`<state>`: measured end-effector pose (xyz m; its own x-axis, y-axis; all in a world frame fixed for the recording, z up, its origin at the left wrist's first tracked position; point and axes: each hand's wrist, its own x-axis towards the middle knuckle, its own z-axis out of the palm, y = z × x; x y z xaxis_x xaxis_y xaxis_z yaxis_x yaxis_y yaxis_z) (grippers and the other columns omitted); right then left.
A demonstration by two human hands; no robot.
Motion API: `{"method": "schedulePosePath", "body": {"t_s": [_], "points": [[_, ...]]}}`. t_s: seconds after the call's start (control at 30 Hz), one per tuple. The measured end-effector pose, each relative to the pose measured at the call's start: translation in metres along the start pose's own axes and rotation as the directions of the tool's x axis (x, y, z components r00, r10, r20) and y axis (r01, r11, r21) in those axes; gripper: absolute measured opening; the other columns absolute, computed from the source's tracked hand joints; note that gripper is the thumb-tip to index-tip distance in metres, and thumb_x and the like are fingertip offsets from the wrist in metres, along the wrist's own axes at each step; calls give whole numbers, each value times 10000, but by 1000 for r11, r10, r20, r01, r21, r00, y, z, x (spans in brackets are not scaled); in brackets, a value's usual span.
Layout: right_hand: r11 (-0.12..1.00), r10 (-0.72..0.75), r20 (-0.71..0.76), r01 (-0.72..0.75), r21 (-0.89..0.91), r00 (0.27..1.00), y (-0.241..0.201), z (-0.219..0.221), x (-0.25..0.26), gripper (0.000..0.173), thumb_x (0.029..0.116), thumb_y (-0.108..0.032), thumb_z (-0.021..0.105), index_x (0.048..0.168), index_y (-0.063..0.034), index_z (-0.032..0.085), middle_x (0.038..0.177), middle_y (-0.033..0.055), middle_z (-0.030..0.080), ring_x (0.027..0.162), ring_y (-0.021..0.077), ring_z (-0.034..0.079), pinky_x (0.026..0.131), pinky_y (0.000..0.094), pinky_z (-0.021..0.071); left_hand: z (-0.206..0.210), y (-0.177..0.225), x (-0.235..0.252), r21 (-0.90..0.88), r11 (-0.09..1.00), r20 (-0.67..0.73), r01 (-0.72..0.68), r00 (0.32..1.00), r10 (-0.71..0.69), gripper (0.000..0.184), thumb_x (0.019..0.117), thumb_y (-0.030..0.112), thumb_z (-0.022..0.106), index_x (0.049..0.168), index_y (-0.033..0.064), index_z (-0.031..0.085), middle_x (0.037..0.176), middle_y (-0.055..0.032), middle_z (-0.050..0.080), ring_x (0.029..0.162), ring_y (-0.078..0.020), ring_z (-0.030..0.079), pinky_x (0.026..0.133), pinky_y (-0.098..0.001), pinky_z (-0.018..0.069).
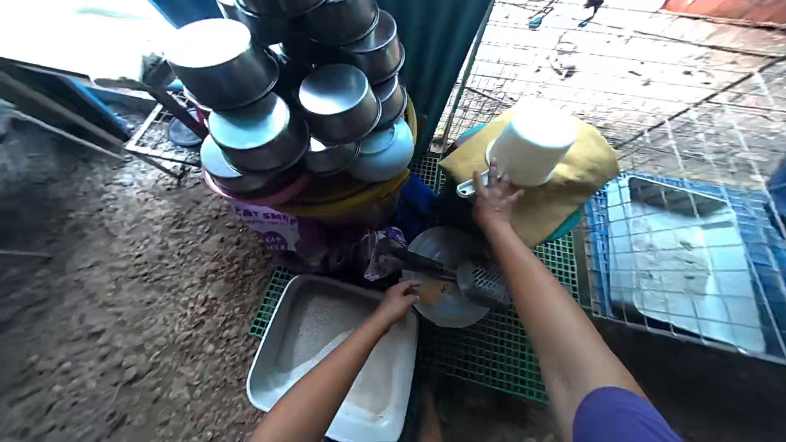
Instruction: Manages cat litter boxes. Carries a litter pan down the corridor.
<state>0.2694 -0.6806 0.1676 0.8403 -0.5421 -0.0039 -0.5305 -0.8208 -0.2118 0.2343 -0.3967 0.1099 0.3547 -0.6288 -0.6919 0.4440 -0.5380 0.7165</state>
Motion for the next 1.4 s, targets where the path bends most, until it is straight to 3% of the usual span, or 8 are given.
{"method": "schedulePosePath", "body": {"t_s": [0.17, 0.37, 0.47, 0.63, 0.83, 1.0, 1.23, 1.4], "points": [[977, -182, -139, 195, 89, 973, 43, -7, 3, 335, 899, 35, 671, 1234, 35, 689, 1464, 271, 558, 1392, 499, 488, 994, 671, 496, 25, 52, 27, -132, 989, -74, -67, 996, 58, 438, 1052, 63, 509, 1487, 15, 477, 1403, -246, 564, 1203, -306, 610, 991, -443, 511], [781, -264, -481, 478, 402, 836, 115, -63, -1, 326, 816, 18, 649, 1118, 127, 704, 1235, 318, 681, 1212, 462, 651, 1041, 542, 527, 68, 149, 119, -488, 845, -250, -218, 963, 104, 531, 1094, 111, 417, 1589, -1, 260, 1504, -267, 462, 1283, -325, 568, 1032, -430, 496], [719, -254, -539, 530, 450, 803, 140, -84, 4, 331, 796, 25, 640, 1101, 139, 697, 1178, 293, 712, 1200, 395, 676, 1054, 483, 533, 89, 190, 161, -488, 849, -394, -202, 919, -8, 703, 1050, 197, 589, 1606, 6, 204, 1544, -293, 401, 1386, -386, 466, 1095, -518, 443], [534, -61, -516, 465, 706, 855, 165, -106, 13, 336, 811, 1, 707, 1130, 104, 676, 1227, 165, 714, 1242, 182, 650, 1089, 361, 522, 89, 216, 206, -281, 944, -679, -173, 731, -69, 962, 931, 425, 753, 1602, -19, 227, 1565, -367, 319, 1428, -498, 377, 1152, -587, 368], [464, -37, -467, 429, 775, 884, 188, -117, 25, 307, 809, -16, 719, 1110, 33, 689, 1239, 91, 721, 1246, 156, 648, 1084, 359, 535, 83, 239, 210, -650, 720, -552, -242, 802, -228, 597, 1060, 510, 494, 1358, -7, 534, 1227, -213, 580, 1043, -291, 560, 872, -448, 488], [630, -136, -566, 512, 584, 813, 180, -122, 28, 291, 832, 13, 679, 1089, 149, 686, 1175, 247, 720, 1247, 278, 659, 1104, 382, 511, 112, 230, 164, -775, 462, -514, -431, 855, -65, 481, 1150, 289, 262, 1558, 37, 299, 1480, -208, 480, 1309, -276, 534, 1074, -453, 473], [770, -192, -564, 480, 421, 803, 160, -90, 51, 313, 811, 42, 615, 1091, 152, 703, 1173, 335, 698, 1185, 480, 660, 1054, 529, 516, 118, 148, 3, -721, 393, -691, -571, 638, -340, 462, 1142, 335, 275, 1490, 52, 382, 1257, -151, 607, 1084, -220, 632, 899, -438, 554], [821, -280, -273, 377, 428, 920, 112, -31, 28, 277, 906, -12, 638, 1131, 139, 697, 1312, 382, 610, 1253, 523, 601, 1067, 572, 497, 107, 77, -133, -732, 451, -679, -511, 483, -553, 379, 1133, 363, 272, 1295, 109, 503, 980, -15, 662, 859, -110, 676, 739, -360, 591]]}}
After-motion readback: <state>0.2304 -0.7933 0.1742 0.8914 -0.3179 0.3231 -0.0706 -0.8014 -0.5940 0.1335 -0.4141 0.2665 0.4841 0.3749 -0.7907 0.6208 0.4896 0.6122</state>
